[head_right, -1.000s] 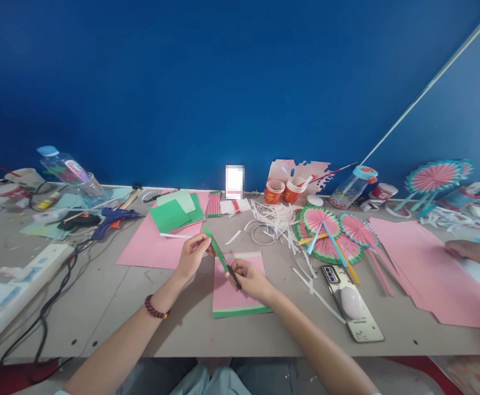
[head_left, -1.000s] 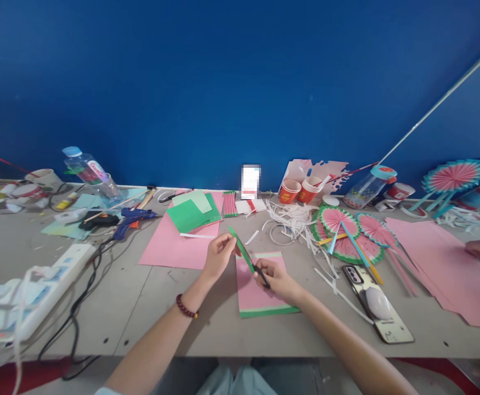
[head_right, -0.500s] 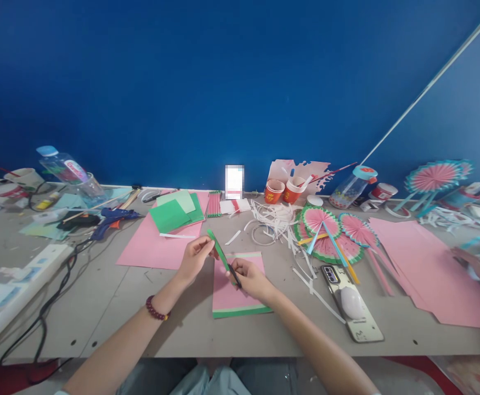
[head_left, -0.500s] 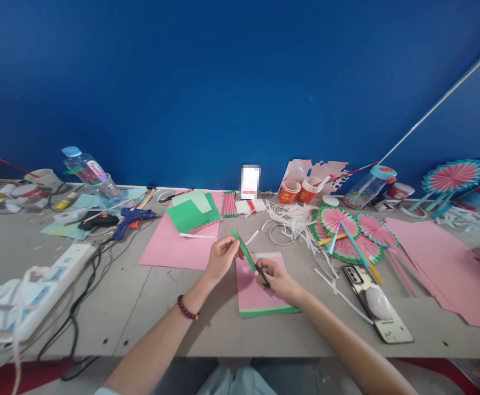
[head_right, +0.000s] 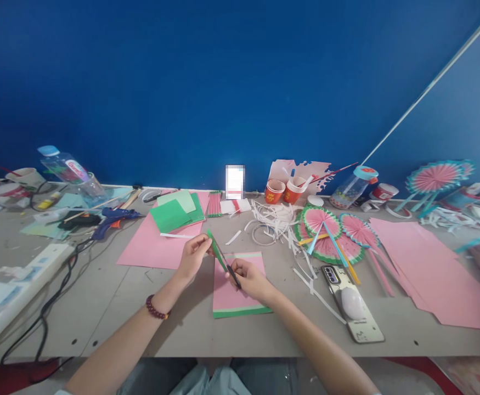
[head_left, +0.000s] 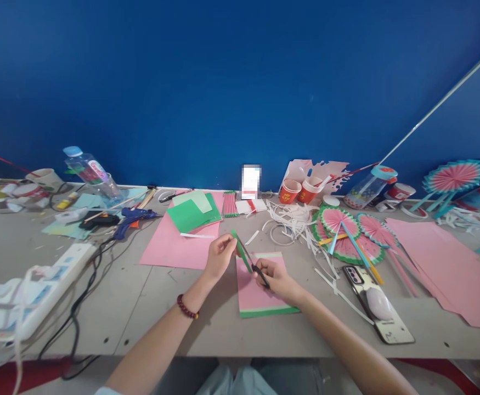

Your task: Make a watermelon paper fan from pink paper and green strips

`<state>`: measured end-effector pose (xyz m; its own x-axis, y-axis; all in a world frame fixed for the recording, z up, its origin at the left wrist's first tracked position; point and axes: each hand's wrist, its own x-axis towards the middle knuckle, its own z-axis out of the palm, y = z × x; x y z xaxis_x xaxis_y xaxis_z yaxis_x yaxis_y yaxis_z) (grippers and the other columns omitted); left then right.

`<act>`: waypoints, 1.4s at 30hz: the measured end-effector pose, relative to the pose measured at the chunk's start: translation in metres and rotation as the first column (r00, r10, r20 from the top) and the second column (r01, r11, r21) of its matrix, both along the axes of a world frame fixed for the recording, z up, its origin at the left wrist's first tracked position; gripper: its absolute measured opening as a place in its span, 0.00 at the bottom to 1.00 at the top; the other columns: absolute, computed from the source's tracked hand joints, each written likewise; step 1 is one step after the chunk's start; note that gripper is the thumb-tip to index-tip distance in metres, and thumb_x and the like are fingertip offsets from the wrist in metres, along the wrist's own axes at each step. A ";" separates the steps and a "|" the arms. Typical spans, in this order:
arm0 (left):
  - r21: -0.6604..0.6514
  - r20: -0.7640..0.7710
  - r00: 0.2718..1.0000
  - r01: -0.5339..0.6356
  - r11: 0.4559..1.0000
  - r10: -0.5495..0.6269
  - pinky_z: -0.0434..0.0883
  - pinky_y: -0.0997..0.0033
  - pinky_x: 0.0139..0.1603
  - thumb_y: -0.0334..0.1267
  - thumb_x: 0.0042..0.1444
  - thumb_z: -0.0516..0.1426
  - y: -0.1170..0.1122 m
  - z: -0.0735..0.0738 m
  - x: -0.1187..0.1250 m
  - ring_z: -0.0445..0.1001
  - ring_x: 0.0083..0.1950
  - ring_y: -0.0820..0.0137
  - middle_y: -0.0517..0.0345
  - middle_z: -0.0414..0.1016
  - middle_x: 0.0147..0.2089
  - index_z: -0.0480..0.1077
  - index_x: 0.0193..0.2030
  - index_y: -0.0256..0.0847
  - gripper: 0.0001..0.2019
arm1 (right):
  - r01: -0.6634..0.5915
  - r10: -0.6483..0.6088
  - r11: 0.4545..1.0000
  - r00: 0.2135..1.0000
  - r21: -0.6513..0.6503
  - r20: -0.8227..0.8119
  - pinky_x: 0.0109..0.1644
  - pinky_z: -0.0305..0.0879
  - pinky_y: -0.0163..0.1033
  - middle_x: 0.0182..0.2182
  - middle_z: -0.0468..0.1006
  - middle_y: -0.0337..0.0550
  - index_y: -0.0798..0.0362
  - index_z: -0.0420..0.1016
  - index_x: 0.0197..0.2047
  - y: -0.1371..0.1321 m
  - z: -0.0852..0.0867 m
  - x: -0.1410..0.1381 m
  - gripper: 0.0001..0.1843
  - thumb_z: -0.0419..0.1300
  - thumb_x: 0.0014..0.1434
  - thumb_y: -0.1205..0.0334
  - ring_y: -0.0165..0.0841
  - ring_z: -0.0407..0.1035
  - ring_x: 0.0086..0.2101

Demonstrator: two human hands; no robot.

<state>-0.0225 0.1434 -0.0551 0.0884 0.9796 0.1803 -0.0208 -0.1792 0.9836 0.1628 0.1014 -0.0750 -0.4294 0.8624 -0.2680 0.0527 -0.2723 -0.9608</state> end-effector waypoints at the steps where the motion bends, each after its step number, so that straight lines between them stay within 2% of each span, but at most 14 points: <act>1: 0.003 -0.007 1.000 0.006 1.000 -0.006 0.66 0.74 0.31 0.43 0.57 0.54 0.000 0.001 0.000 0.68 0.25 0.74 0.63 0.67 0.21 0.64 0.22 0.39 0.15 | 0.001 -0.001 1.000 1.000 0.003 -0.003 0.15 0.46 0.28 0.14 0.61 0.27 0.51 0.59 0.28 0.000 0.000 0.000 0.19 0.61 0.52 0.47 0.21 0.51 0.14; 14: -0.033 0.002 0.998 0.060 0.998 -0.060 0.67 0.73 0.30 0.42 0.57 0.54 -0.004 0.005 0.005 0.70 0.24 0.73 0.61 0.69 0.20 0.64 0.21 0.39 0.15 | -0.026 0.025 1.000 0.999 -0.004 -0.046 0.15 0.46 0.28 0.14 0.65 0.28 0.51 0.59 0.29 0.000 0.002 0.000 0.20 0.61 0.53 0.45 0.20 0.50 0.13; 26: -0.042 -0.014 0.998 0.068 0.997 -0.068 0.68 0.73 0.30 0.44 0.56 0.55 -0.005 0.006 0.005 0.70 0.24 0.73 0.60 0.70 0.20 0.66 0.21 0.39 0.16 | -0.001 0.002 1.000 0.999 0.020 -0.050 0.17 0.45 0.28 0.14 0.61 0.27 0.51 0.58 0.27 -0.002 0.012 -0.004 0.23 0.62 0.50 0.42 0.21 0.52 0.15; 35: -0.047 -0.014 0.997 0.076 0.996 -0.077 0.66 0.73 0.30 0.44 0.57 0.55 -0.005 0.004 0.004 0.70 0.24 0.73 0.60 0.70 0.20 0.65 0.21 0.39 0.16 | 0.004 -0.004 1.000 1.000 0.005 -0.012 0.16 0.44 0.27 0.14 0.60 0.26 0.51 0.59 0.28 -0.001 0.003 0.000 0.20 0.61 0.52 0.45 0.21 0.49 0.14; 42: -0.051 -0.030 0.997 0.070 0.996 -0.071 0.67 0.73 0.32 0.44 0.57 0.55 -0.005 0.006 0.005 0.71 0.25 0.73 0.60 0.71 0.21 0.66 0.21 0.39 0.16 | 0.052 -0.052 0.999 0.999 0.010 0.002 0.13 0.46 0.26 0.14 0.61 0.27 0.50 0.57 0.28 0.001 0.004 -0.001 0.22 0.62 0.51 0.43 0.21 0.50 0.14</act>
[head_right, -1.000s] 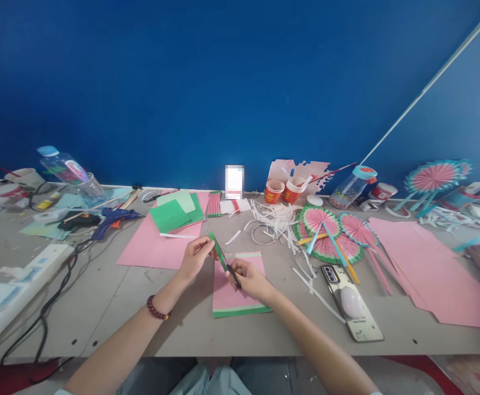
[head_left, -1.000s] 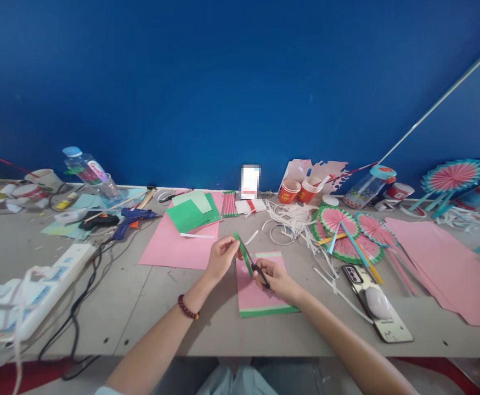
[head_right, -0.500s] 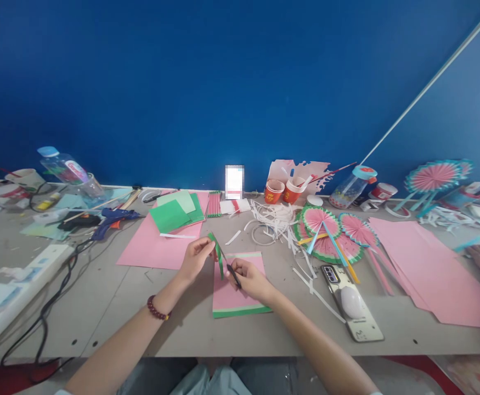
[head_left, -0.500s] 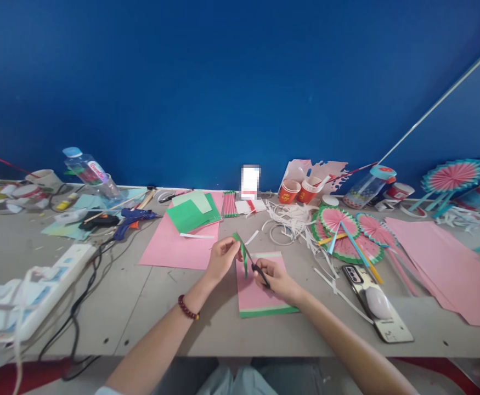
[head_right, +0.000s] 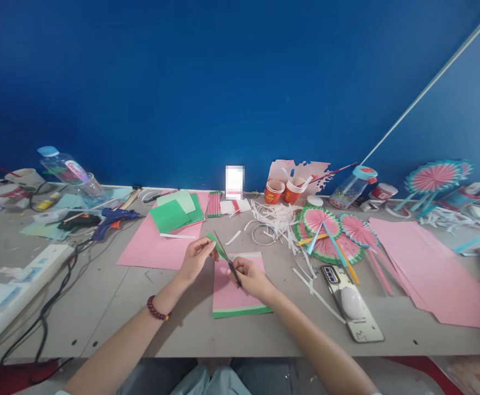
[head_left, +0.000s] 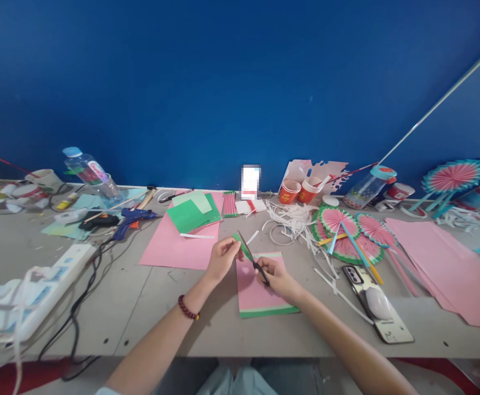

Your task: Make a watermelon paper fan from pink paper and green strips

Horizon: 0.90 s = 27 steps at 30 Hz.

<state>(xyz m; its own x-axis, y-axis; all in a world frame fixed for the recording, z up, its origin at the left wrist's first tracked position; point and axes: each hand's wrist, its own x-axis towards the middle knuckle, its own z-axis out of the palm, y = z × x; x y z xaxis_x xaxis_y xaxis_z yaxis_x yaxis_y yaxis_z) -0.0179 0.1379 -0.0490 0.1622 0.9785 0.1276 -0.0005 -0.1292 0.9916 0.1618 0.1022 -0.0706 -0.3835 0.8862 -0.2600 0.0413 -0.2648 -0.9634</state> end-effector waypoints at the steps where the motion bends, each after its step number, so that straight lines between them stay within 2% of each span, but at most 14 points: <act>1: -0.004 0.004 1.000 -0.002 1.000 0.002 0.68 0.72 0.32 0.44 0.57 0.55 0.001 0.000 0.000 0.71 0.26 0.73 0.60 0.71 0.21 0.66 0.21 0.39 0.16 | 0.021 -0.021 1.000 1.000 -0.007 -0.002 0.13 0.45 0.26 0.14 0.61 0.27 0.50 0.57 0.27 0.001 0.001 0.000 0.23 0.62 0.50 0.42 0.20 0.49 0.13; 5: -0.052 0.051 0.999 -0.009 0.999 0.011 0.69 0.73 0.31 0.46 0.54 0.56 0.004 -0.002 0.000 0.72 0.26 0.72 0.60 0.71 0.21 0.67 0.21 0.39 0.16 | 0.147 -0.148 0.988 0.989 -0.050 -0.012 0.11 0.38 0.26 0.13 0.61 0.26 0.50 0.56 0.27 0.010 0.003 0.005 0.27 0.63 0.46 0.37 0.18 0.45 0.11; 9: -0.104 0.091 0.996 -0.018 0.994 0.027 0.69 0.73 0.29 0.47 0.54 0.57 0.007 -0.006 0.000 0.74 0.27 0.71 0.59 0.72 0.22 0.67 0.22 0.39 0.16 | 0.343 -0.345 0.938 0.937 -0.051 -0.046 0.12 0.35 0.26 0.13 0.59 0.26 0.50 0.55 0.27 0.019 0.007 0.018 0.29 0.63 0.44 0.36 0.18 0.45 0.11; 12: -0.111 0.073 0.995 -0.057 0.992 0.066 0.69 0.74 0.29 0.48 0.54 0.57 0.010 -0.010 0.000 0.74 0.28 0.71 0.59 0.73 0.23 0.69 0.23 0.39 0.15 | 0.459 -0.458 0.889 0.888 0.005 -0.040 0.13 0.38 0.26 0.16 0.61 0.28 0.50 0.57 0.28 0.026 0.010 0.033 0.27 0.61 0.47 0.36 0.19 0.47 0.12; 15: -0.121 0.040 0.989 -0.139 0.983 0.145 0.69 0.75 0.26 0.49 0.51 0.58 0.015 -0.013 -0.003 0.74 0.27 0.70 0.59 0.73 0.24 0.71 0.26 0.39 0.14 | 0.522 -0.531 0.845 0.844 0.115 0.072 0.13 0.42 0.28 0.19 0.66 0.32 0.50 0.59 0.28 0.034 0.009 0.053 0.26 0.59 0.48 0.35 0.21 0.50 0.13; 17: -0.138 0.001 0.981 -0.191 0.972 0.193 0.69 0.75 0.25 0.49 0.49 0.58 0.019 -0.016 -0.006 0.74 0.27 0.70 0.59 0.73 0.24 0.71 0.27 0.39 0.14 | 0.525 -0.574 0.817 0.779 0.237 0.253 0.14 0.46 0.31 0.18 0.69 0.35 0.50 0.60 0.26 0.040 0.004 0.068 0.25 0.60 0.48 0.36 0.24 0.53 0.13; 19: -0.146 -0.083 0.976 -0.211 0.967 0.200 0.67 0.76 0.23 0.49 0.50 0.56 0.023 -0.018 -0.010 0.74 0.25 0.70 0.59 0.73 0.24 0.69 0.28 0.39 0.14 | 0.502 -0.672 0.736 0.626 0.455 0.397 0.18 0.51 0.33 0.16 0.70 0.38 0.51 0.63 0.23 0.045 -0.002 0.081 0.23 0.61 0.47 0.40 0.28 0.58 0.16; 20: -0.147 -0.134 0.973 -0.206 0.968 0.187 0.65 0.76 0.22 0.49 0.51 0.54 0.025 -0.019 -0.013 0.74 0.24 0.70 0.60 0.72 0.22 0.67 0.27 0.40 0.14 | 0.452 -0.695 0.712 0.566 0.538 0.444 0.21 0.53 0.34 0.16 0.71 0.40 0.51 0.65 0.22 0.047 -0.004 0.087 0.21 0.61 0.47 0.41 0.30 0.62 0.19; 22: -0.137 -0.219 0.964 -0.185 0.973 0.152 0.61 0.76 0.20 0.46 0.51 0.52 0.029 -0.020 -0.018 0.70 0.20 0.71 0.63 0.68 0.19 0.63 0.23 0.41 0.13 | 0.355 -0.681 0.727 0.480 0.588 0.552 0.24 0.55 0.36 0.18 0.74 0.43 0.51 0.68 0.21 0.049 -0.008 0.095 0.19 0.61 0.46 0.44 0.34 0.66 0.22; 24: -0.105 -0.280 0.950 -0.173 0.979 0.137 0.57 0.76 0.20 0.42 0.50 0.53 0.030 -0.020 -0.023 0.65 0.17 0.74 0.66 0.63 0.16 0.59 0.19 0.41 0.12 | 0.294 -0.650 0.759 0.409 0.581 0.641 0.26 0.55 0.37 0.21 0.77 0.45 0.51 0.72 0.23 0.050 -0.010 0.099 0.17 0.60 0.47 0.45 0.38 0.69 0.24; 27: -0.027 -0.368 0.916 -0.184 0.982 0.162 0.53 0.76 0.22 0.37 0.47 0.54 0.029 -0.018 -0.027 0.60 0.19 0.75 0.67 0.59 0.15 0.57 0.17 0.41 0.12 | 0.241 -0.622 0.783 0.333 0.573 0.709 0.27 0.55 0.38 0.24 0.79 0.47 0.50 0.74 0.24 0.048 -0.009 0.100 0.15 0.59 0.49 0.47 0.40 0.71 0.27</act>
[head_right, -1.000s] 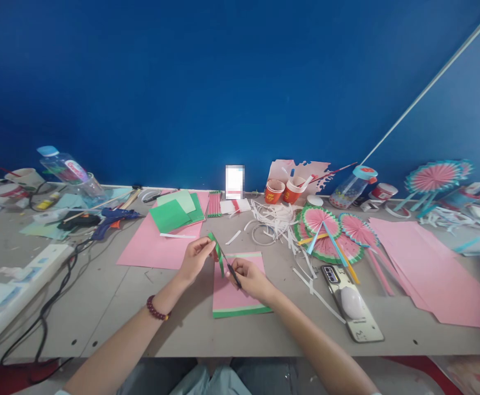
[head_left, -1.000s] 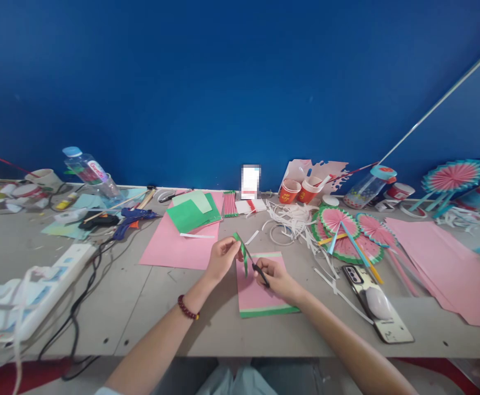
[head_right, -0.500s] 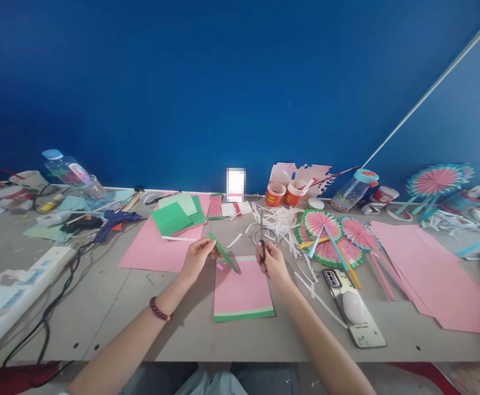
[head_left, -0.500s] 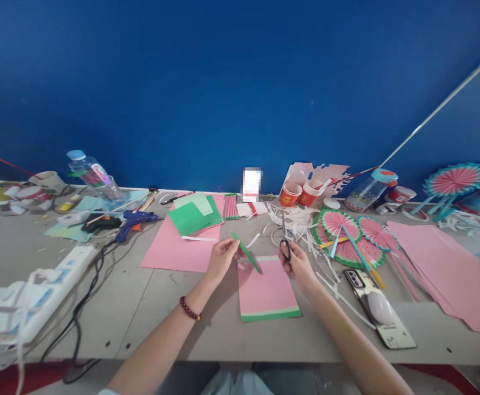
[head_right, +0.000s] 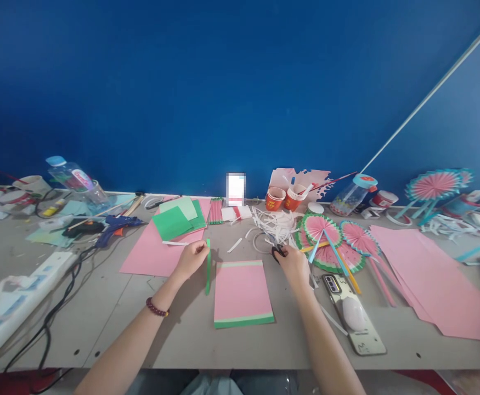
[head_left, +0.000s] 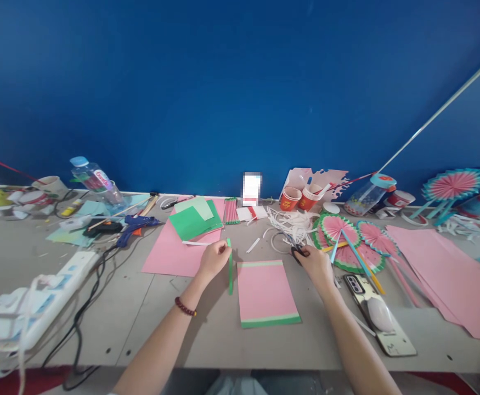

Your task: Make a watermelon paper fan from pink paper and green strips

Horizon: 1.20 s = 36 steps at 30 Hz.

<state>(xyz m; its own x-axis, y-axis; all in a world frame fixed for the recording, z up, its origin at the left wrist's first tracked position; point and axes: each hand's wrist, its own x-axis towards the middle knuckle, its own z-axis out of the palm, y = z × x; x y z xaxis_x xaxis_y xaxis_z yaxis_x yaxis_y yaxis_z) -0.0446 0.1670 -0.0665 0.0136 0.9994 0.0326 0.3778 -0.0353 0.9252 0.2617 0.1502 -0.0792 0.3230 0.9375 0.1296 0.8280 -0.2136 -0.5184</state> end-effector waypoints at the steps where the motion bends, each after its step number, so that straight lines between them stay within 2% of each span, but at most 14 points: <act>1: 0.025 -0.037 0.999 -0.009 1.000 0.010 0.53 0.75 0.24 0.36 0.46 0.55 0.000 0.001 -0.001 0.60 0.20 0.74 0.67 0.59 0.16 0.57 0.17 0.42 0.12 | -0.001 0.001 1.000 1.000 -0.001 0.020 0.27 0.55 0.38 0.24 0.79 0.48 0.50 0.74 0.23 0.000 0.000 0.000 0.16 0.59 0.50 0.47 0.40 0.71 0.27; 4: 0.179 -0.255 0.967 0.016 0.984 0.030 0.56 0.73 0.29 0.34 0.48 0.55 -0.001 0.001 -0.001 0.64 0.28 0.69 0.62 0.66 0.22 0.61 0.20 0.42 0.08 | 0.017 -0.017 1.000 0.998 0.010 0.053 0.28 0.55 0.39 0.22 0.78 0.48 0.50 0.73 0.22 0.000 0.000 0.005 0.16 0.58 0.52 0.47 0.40 0.69 0.26; 7: 0.319 -0.497 0.867 0.136 0.938 0.043 0.60 0.68 0.36 0.32 0.50 0.55 0.002 -0.004 -0.002 0.68 0.35 0.64 0.57 0.69 0.27 0.64 0.22 0.42 0.08 | 0.041 -0.041 0.999 0.997 -0.004 0.062 0.27 0.54 0.39 0.22 0.76 0.47 0.50 0.71 0.23 0.003 -0.004 0.013 0.15 0.58 0.51 0.49 0.39 0.67 0.25; 11: 0.347 -0.586 0.808 0.178 0.921 0.065 0.63 0.65 0.39 0.31 0.52 0.57 0.006 -0.013 -0.005 0.69 0.39 0.62 0.54 0.72 0.31 0.67 0.26 0.42 0.05 | 0.061 -0.064 0.996 0.996 0.058 0.066 0.28 0.54 0.39 0.21 0.71 0.43 0.51 0.67 0.28 0.004 -0.010 0.017 0.11 0.58 0.51 0.52 0.37 0.65 0.24; 13: 0.339 -0.597 0.799 0.174 0.924 0.069 0.64 0.65 0.40 0.31 0.52 0.57 0.007 -0.015 -0.007 0.70 0.39 0.62 0.54 0.73 0.33 0.69 0.31 0.42 0.02 | 0.044 -0.051 0.994 0.996 0.101 0.075 0.29 0.54 0.38 0.22 0.69 0.41 0.50 0.65 0.30 0.004 -0.012 0.017 0.09 0.57 0.51 0.54 0.36 0.63 0.24; 16: 0.327 -0.582 0.810 0.145 0.934 0.078 0.65 0.65 0.39 0.31 0.53 0.58 0.008 -0.015 -0.009 0.71 0.38 0.63 0.56 0.73 0.34 0.70 0.37 0.43 0.05 | -0.041 0.030 0.990 0.996 0.137 0.078 0.31 0.56 0.38 0.25 0.69 0.41 0.51 0.65 0.29 0.004 -0.015 0.015 0.05 0.55 0.51 0.58 0.35 0.63 0.25; 21: 0.377 -0.499 0.861 0.115 0.919 0.097 0.68 0.65 0.42 0.29 0.57 0.53 0.010 -0.016 -0.010 0.72 0.40 0.64 0.54 0.74 0.37 0.70 0.37 0.43 0.07 | -0.077 0.068 0.988 0.995 0.135 0.070 0.33 0.60 0.38 0.27 0.70 0.44 0.53 0.71 0.34 0.005 -0.013 0.010 0.09 0.52 0.51 0.62 0.36 0.65 0.28; 23: 0.403 -0.474 0.875 0.111 0.908 0.103 0.68 0.64 0.43 0.29 0.58 0.51 0.010 -0.016 -0.010 0.72 0.42 0.63 0.53 0.75 0.38 0.70 0.36 0.42 0.08 | -0.106 0.092 0.982 0.991 0.155 0.099 0.35 0.61 0.38 0.32 0.72 0.47 0.54 0.73 0.37 0.002 -0.008 0.004 0.12 0.51 0.53 0.64 0.36 0.66 0.30; 26: 0.427 -0.446 0.888 0.103 0.898 0.110 0.68 0.64 0.44 0.29 0.58 0.51 0.009 -0.015 -0.009 0.72 0.43 0.63 0.54 0.75 0.38 0.70 0.37 0.43 0.08 | -0.269 0.236 0.945 0.954 0.183 0.187 0.43 0.62 0.41 0.40 0.73 0.50 0.53 0.75 0.41 -0.002 -0.001 -0.007 0.13 0.52 0.56 0.63 0.39 0.68 0.39; 30: 0.431 -0.418 0.902 0.094 0.897 0.107 0.69 0.65 0.45 0.29 0.59 0.50 0.007 -0.012 -0.007 0.72 0.43 0.64 0.54 0.74 0.38 0.70 0.38 0.43 0.08 | -0.449 0.409 0.885 0.877 0.124 0.251 0.49 0.59 0.49 0.43 0.75 0.49 0.50 0.77 0.37 -0.003 0.000 -0.017 0.10 0.54 0.57 0.62 0.44 0.66 0.45; 33: 0.426 -0.400 0.913 0.114 0.898 0.074 0.69 0.65 0.45 0.30 0.59 0.49 0.003 -0.009 -0.003 0.72 0.43 0.64 0.54 0.74 0.39 0.70 0.39 0.43 0.09 | -0.458 0.440 0.871 0.888 0.179 0.133 0.50 0.58 0.50 0.41 0.76 0.48 0.51 0.75 0.34 -0.001 -0.003 -0.019 0.10 0.52 0.59 0.62 0.44 0.66 0.45; 36: 0.438 -0.374 0.927 0.162 0.885 0.016 0.68 0.65 0.47 0.30 0.60 0.49 -0.003 -0.007 0.004 0.72 0.45 0.65 0.53 0.74 0.40 0.70 0.41 0.42 0.09 | -0.367 0.415 0.893 0.896 0.262 -0.161 0.46 0.61 0.47 0.37 0.78 0.49 0.53 0.72 0.36 -0.002 -0.001 -0.020 0.11 0.52 0.60 0.57 0.41 0.68 0.40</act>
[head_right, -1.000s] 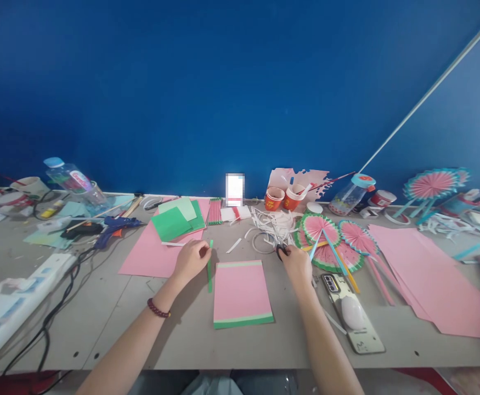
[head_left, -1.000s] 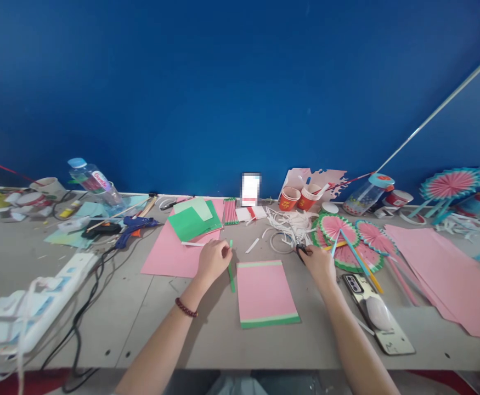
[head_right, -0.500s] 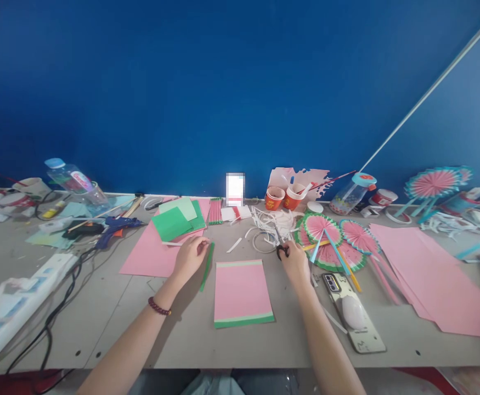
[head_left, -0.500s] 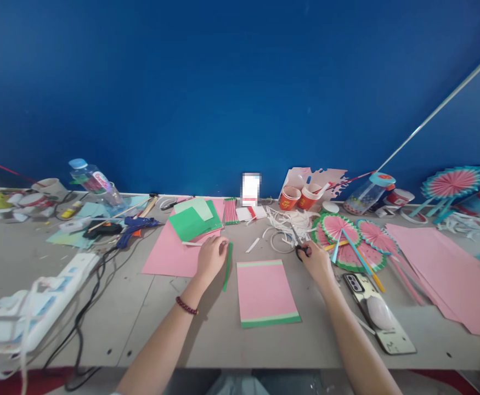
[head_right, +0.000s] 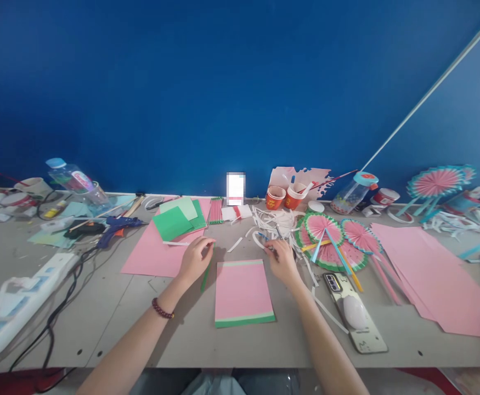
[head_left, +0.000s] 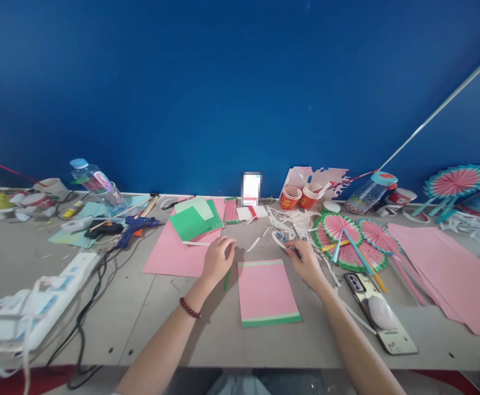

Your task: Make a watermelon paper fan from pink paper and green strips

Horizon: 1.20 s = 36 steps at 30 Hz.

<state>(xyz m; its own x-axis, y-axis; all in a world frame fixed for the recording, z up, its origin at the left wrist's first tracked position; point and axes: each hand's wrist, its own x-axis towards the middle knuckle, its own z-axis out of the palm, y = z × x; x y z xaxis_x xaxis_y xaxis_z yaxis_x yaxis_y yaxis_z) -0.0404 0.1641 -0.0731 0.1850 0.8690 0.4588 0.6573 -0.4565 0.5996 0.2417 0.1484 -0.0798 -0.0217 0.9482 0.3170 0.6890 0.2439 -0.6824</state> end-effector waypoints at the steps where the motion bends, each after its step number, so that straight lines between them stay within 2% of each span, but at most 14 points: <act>1: 0.005 0.014 1.000 0.025 1.000 -0.025 0.68 0.65 0.47 0.31 0.60 0.49 -0.003 0.001 0.003 0.72 0.45 0.65 0.53 0.74 0.41 0.70 0.42 0.42 0.10 | -0.002 -0.004 0.999 0.992 -0.046 -0.126 0.43 0.63 0.45 0.36 0.78 0.49 0.53 0.71 0.37 -0.001 0.002 -0.001 0.12 0.52 0.60 0.54 0.40 0.69 0.37; 4: 0.003 0.082 0.992 0.094 0.996 -0.093 0.69 0.66 0.48 0.34 0.61 0.50 -0.013 0.004 0.012 0.72 0.46 0.66 0.53 0.73 0.44 0.69 0.47 0.42 0.10 | -0.107 0.025 0.982 0.892 -0.156 -0.450 0.37 0.65 0.40 0.36 0.79 0.48 0.52 0.69 0.40 -0.007 0.011 -0.006 0.17 0.54 0.59 0.46 0.36 0.70 0.33; 6: -0.027 0.137 0.980 0.150 0.988 -0.145 0.70 0.67 0.47 0.37 0.62 0.51 -0.020 0.006 0.017 0.72 0.46 0.67 0.53 0.72 0.45 0.68 0.50 0.42 0.11 | -0.191 0.076 0.971 0.818 -0.144 -0.570 0.39 0.66 0.40 0.36 0.80 0.47 0.51 0.69 0.39 -0.011 0.016 -0.013 0.17 0.57 0.57 0.45 0.36 0.72 0.35; 12: -0.058 0.207 0.928 0.328 0.943 -0.310 0.71 0.65 0.48 0.40 0.61 0.54 -0.034 0.012 0.029 0.73 0.45 0.67 0.52 0.73 0.46 0.68 0.52 0.42 0.14 | -0.349 0.165 0.930 0.682 -0.118 -0.712 0.40 0.68 0.40 0.35 0.81 0.46 0.50 0.70 0.37 -0.026 0.018 -0.042 0.14 0.61 0.56 0.48 0.36 0.74 0.36; 15: -0.050 0.139 0.922 0.370 0.928 -0.361 0.70 0.62 0.51 0.39 0.59 0.56 -0.035 0.010 0.031 0.72 0.49 0.64 0.51 0.73 0.48 0.68 0.52 0.43 0.15 | -0.402 0.183 0.907 0.640 -0.122 -0.747 0.43 0.69 0.41 0.33 0.81 0.44 0.49 0.70 0.36 -0.032 0.016 -0.054 0.13 0.62 0.55 0.50 0.36 0.75 0.37; 17: -0.029 0.026 0.905 0.425 0.905 -0.424 0.69 0.60 0.52 0.38 0.59 0.55 -0.035 0.008 0.033 0.71 0.51 0.62 0.51 0.73 0.50 0.67 0.55 0.44 0.17 | -0.375 0.152 0.919 0.625 -0.124 -0.766 0.43 0.69 0.41 0.32 0.80 0.43 0.49 0.70 0.36 -0.033 0.017 -0.057 0.12 0.63 0.54 0.51 0.36 0.75 0.36; 20: -0.065 -0.120 0.849 0.511 0.857 -0.515 0.68 0.59 0.53 0.36 0.59 0.53 -0.036 0.005 0.035 0.70 0.53 0.61 0.50 0.73 0.53 0.57 0.64 0.45 0.25 | -0.236 0.071 0.968 0.570 -0.080 -0.818 0.40 0.68 0.39 0.28 0.79 0.39 0.49 0.69 0.38 -0.030 0.018 -0.055 0.12 0.62 0.56 0.51 0.33 0.74 0.32; 24: -0.080 -0.264 0.820 0.506 0.859 -0.508 0.66 0.57 0.56 0.36 0.59 0.53 -0.036 0.001 0.037 0.68 0.57 0.59 0.48 0.70 0.57 0.56 0.65 0.44 0.26 | -0.065 0.017 0.998 0.457 -0.014 -0.889 0.36 0.67 0.38 0.23 0.71 0.34 0.48 0.66 0.37 -0.020 0.021 -0.041 0.10 0.58 0.59 0.52 0.30 0.69 0.27; 26: -0.064 -0.318 0.824 0.475 0.878 -0.469 0.64 0.55 0.58 0.38 0.59 0.54 -0.035 -0.002 0.037 0.66 0.59 0.58 0.46 0.67 0.60 0.58 0.63 0.43 0.25 | 0.006 0.018 1.000 0.485 0.025 -0.874 0.34 0.67 0.38 0.21 0.67 0.32 0.48 0.64 0.37 -0.016 0.020 -0.032 0.10 0.56 0.59 0.51 0.30 0.68 0.25; 28: -0.057 -0.347 0.839 0.427 0.903 -0.419 0.63 0.52 0.60 0.40 0.59 0.55 -0.034 -0.006 0.035 0.65 0.60 0.56 0.45 0.65 0.61 0.59 0.62 0.42 0.24 | 0.068 -0.008 0.997 0.634 0.045 -0.773 0.32 0.66 0.38 0.21 0.67 0.31 0.48 0.62 0.40 -0.014 0.019 -0.023 0.11 0.54 0.60 0.50 0.29 0.66 0.23; 30: -0.069 -0.356 0.849 0.392 0.917 -0.390 0.63 0.51 0.60 0.41 0.59 0.55 -0.032 -0.008 0.034 0.64 0.61 0.56 0.45 0.64 0.62 0.60 0.61 0.42 0.23 | 0.092 -0.071 0.996 0.848 0.014 -0.525 0.28 0.63 0.37 0.21 0.70 0.33 0.49 0.61 0.43 -0.013 0.016 -0.017 0.11 0.51 0.61 0.51 0.29 0.64 0.20; 32: -0.094 -0.353 0.851 0.382 0.919 -0.389 0.64 0.52 0.59 0.40 0.58 0.57 -0.030 -0.009 0.033 0.64 0.61 0.56 0.46 0.65 0.61 0.62 0.59 0.42 0.22 | 0.099 -0.101 0.995 0.974 -0.020 -0.203 0.28 0.61 0.37 0.23 0.74 0.37 0.52 0.62 0.45 -0.013 0.013 -0.013 0.12 0.49 0.62 0.54 0.31 0.66 0.20; 34: -0.113 -0.344 0.848 0.389 0.914 -0.403 0.65 0.53 0.59 0.39 0.56 0.58 -0.030 -0.009 0.033 0.64 0.60 0.57 0.46 0.66 0.59 0.64 0.57 0.41 0.21 | 0.085 -0.084 0.996 0.995 -0.019 0.049 0.29 0.61 0.37 0.25 0.76 0.42 0.54 0.63 0.46 -0.012 0.009 -0.013 0.13 0.46 0.63 0.57 0.35 0.70 0.24; 36: -0.117 -0.338 0.841 0.407 0.906 -0.422 0.65 0.54 0.58 0.38 0.55 0.59 -0.030 -0.007 0.033 0.64 0.59 0.57 0.47 0.67 0.57 0.66 0.54 0.41 0.19 | 0.062 -0.060 0.998 0.978 -0.004 0.199 0.30 0.61 0.37 0.25 0.77 0.45 0.56 0.64 0.46 -0.011 0.006 -0.015 0.14 0.43 0.63 0.60 0.38 0.72 0.27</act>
<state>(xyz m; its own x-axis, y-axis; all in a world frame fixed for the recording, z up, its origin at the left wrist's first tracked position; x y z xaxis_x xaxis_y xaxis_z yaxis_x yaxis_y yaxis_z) -0.0071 0.1336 -0.0805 0.6728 0.6911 0.2641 0.5804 -0.7144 0.3910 0.2267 0.1379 -0.0742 -0.0254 0.9529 0.3022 0.8246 0.1908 -0.5325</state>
